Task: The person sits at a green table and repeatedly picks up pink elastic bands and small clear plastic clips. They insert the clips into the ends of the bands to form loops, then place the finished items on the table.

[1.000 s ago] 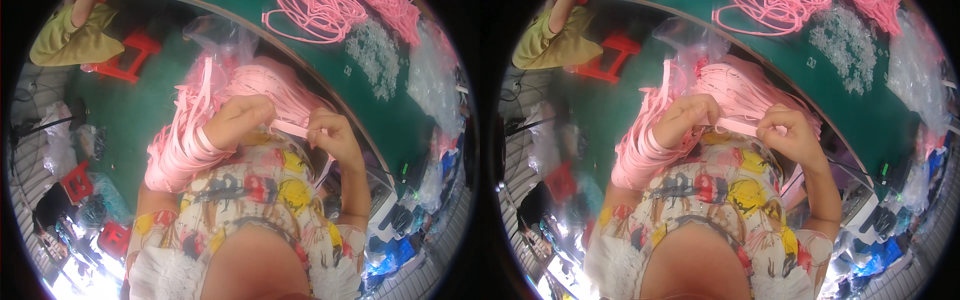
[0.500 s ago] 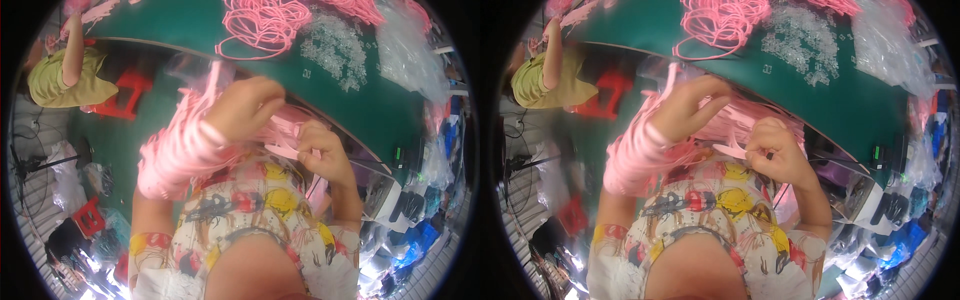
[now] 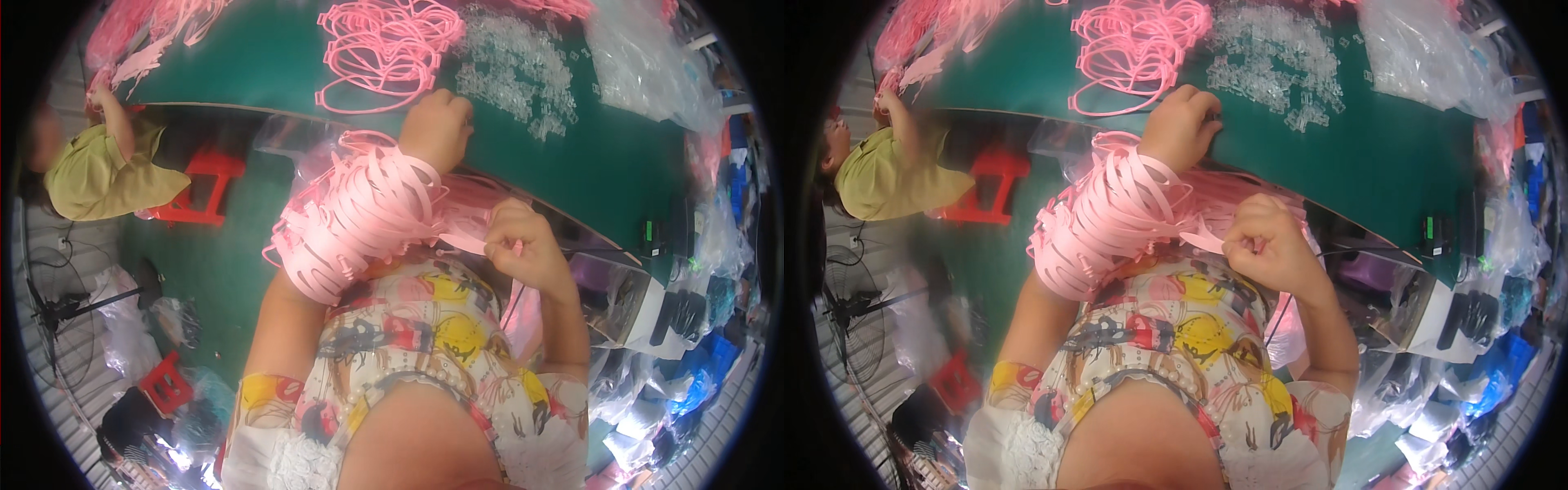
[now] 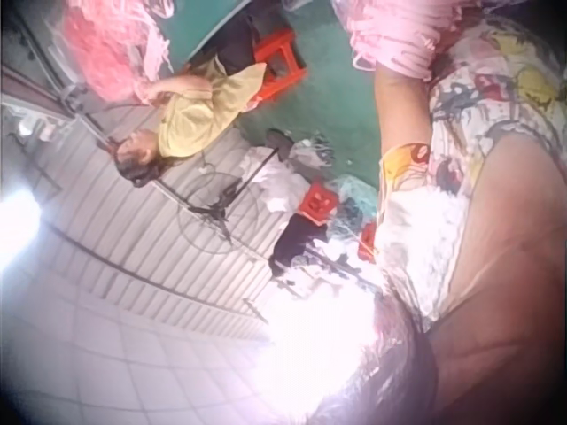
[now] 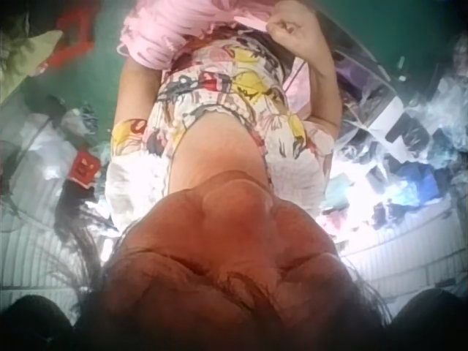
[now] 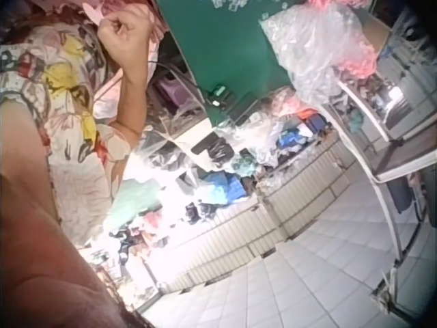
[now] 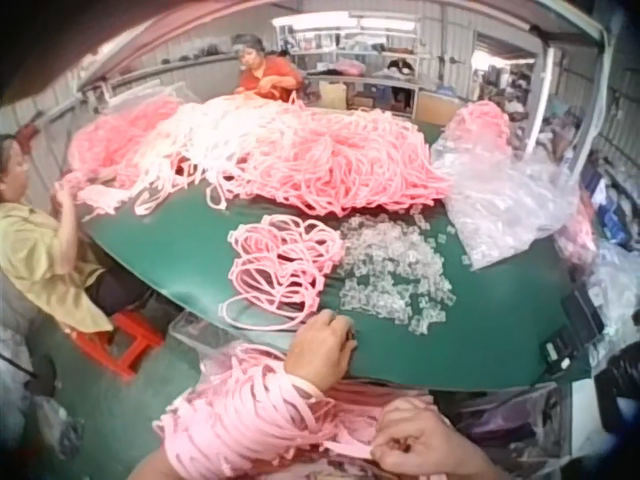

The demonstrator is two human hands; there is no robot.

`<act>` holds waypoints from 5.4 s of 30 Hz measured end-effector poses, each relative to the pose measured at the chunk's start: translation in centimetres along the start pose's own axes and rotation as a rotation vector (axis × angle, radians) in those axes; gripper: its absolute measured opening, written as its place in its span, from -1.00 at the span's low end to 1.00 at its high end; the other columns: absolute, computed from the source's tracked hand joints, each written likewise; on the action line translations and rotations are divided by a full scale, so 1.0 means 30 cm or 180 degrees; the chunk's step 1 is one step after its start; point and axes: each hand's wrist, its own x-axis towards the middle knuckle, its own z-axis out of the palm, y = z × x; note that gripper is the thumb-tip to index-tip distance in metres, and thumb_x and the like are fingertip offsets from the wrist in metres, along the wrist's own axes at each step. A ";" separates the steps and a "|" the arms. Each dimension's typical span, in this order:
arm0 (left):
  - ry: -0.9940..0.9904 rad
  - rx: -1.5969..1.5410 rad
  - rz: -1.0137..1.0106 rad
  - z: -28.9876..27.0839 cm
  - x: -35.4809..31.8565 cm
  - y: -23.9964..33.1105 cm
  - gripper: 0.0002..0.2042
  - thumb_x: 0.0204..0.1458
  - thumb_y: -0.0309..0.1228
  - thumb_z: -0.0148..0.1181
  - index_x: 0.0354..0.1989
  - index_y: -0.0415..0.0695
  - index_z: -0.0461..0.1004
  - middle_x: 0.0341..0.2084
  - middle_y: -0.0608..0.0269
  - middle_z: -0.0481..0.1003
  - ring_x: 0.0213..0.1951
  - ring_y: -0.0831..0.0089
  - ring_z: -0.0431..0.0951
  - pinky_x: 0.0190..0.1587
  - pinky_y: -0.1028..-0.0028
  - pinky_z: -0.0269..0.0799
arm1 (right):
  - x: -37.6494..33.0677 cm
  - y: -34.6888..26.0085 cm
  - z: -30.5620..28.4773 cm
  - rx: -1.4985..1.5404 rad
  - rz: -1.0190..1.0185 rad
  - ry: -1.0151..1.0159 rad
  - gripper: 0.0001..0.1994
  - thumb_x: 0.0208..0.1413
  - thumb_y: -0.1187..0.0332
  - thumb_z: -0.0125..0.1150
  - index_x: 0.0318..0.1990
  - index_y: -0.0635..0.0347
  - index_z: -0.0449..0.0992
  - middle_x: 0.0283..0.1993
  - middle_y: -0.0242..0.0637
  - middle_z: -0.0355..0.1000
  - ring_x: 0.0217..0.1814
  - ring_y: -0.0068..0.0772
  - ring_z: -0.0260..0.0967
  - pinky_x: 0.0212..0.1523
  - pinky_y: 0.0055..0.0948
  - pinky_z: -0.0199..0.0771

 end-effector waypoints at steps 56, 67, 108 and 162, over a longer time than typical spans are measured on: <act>-0.1323 -0.2414 -0.0462 -0.310 -0.257 0.178 -0.86 -0.09 -0.63 0.21 -0.31 -0.26 0.52 -0.43 0.18 0.51 -0.37 0.44 0.52 -0.32 0.51 0.41 | 0.047 -0.082 0.028 -0.0299 0.0032 -0.0205 -0.96 -0.25 0.43 0.11 -0.60 0.17 0.46 -0.59 -0.40 0.32 -0.38 -0.38 0.24 -0.16 -0.38 0.20; -0.0759 -0.1267 0.1330 -0.285 -0.304 0.188 -0.74 -0.26 -0.61 0.19 -0.29 -0.26 0.46 -0.52 0.19 0.42 -0.47 0.27 0.49 -0.44 0.43 0.41 | 0.033 -0.034 0.051 -0.0057 0.0334 -0.0306 -0.96 -0.24 0.50 0.09 -0.60 0.22 0.48 -0.58 -0.37 0.35 -0.40 -0.42 0.21 -0.36 -0.44 0.21; -0.2345 -0.4244 -0.2563 -0.303 -0.374 0.136 -0.79 0.17 -0.34 0.04 -0.24 -0.25 0.47 -0.57 0.43 0.34 -0.53 0.69 0.24 -0.47 0.65 0.16 | 0.047 -0.025 0.107 -0.0647 -0.0727 0.0156 -0.91 -0.26 0.45 0.24 -0.51 0.13 0.47 -0.50 -0.36 0.29 -0.32 -0.28 0.25 -0.12 -0.29 0.16; 0.0026 -0.2851 -0.1673 -0.544 -0.412 0.032 -0.87 0.05 -0.47 0.14 -0.28 -0.25 0.44 -0.55 0.23 0.48 -0.53 0.38 0.49 -0.46 0.49 0.36 | 0.439 -0.162 0.247 0.0505 -0.0371 -0.1044 -0.79 -0.04 0.51 0.26 -0.21 0.30 0.46 -0.19 -0.19 0.42 -0.15 -0.42 0.36 -0.13 -0.42 0.36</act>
